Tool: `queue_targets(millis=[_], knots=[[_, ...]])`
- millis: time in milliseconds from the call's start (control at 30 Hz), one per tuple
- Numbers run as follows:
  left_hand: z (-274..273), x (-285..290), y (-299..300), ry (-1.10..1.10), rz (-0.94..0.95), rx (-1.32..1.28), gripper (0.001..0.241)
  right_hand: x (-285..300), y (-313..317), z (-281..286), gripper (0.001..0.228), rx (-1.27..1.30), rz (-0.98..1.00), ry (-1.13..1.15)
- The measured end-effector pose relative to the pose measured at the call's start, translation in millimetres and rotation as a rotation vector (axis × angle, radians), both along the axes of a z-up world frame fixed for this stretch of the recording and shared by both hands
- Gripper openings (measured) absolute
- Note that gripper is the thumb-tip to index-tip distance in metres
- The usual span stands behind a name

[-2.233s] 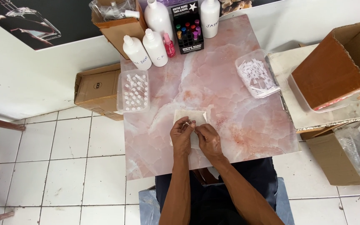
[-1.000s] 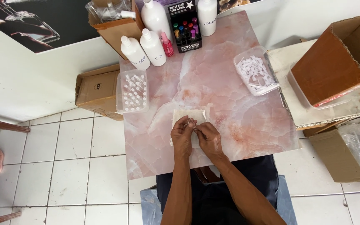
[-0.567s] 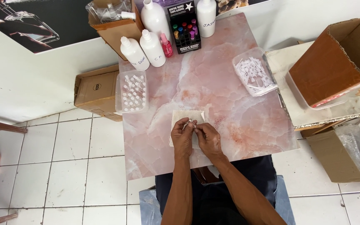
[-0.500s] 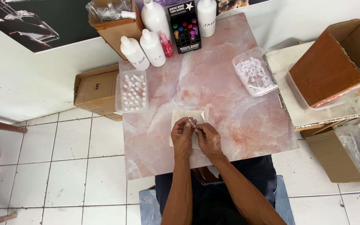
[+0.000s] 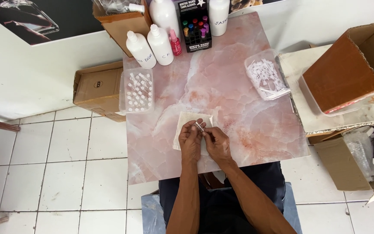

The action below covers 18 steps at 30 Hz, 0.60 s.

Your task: Assembling and wrapping perfume samples using white protective material on a workspace.

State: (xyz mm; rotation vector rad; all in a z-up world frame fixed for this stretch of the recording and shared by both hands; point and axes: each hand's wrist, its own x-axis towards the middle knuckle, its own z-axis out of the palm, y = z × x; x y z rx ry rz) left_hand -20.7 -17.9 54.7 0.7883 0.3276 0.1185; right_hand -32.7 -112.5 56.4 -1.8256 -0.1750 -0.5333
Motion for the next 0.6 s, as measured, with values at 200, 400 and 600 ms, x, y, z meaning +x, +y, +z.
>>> queue_targets(millis=[200, 400, 600], knots=[[-26.3, 6.2, 2.2, 0.02, 0.034, 0.093, 0.025, -0.2, 2.8, 2.7, 0.003, 0.019, 0.002, -0.006], [11.6, -0.3, 0.1, 0.003, 0.02, 0.036, 0.023, -1.8, 2.5, 1.4, 0.005, 0.027, 0.006, 0.016], [-15.0, 5.4, 2.7, -0.007, 0.029, 0.068, 0.023, -2.3, 3.1, 7.8, 0.004, 0.028, 0.018, 0.013]])
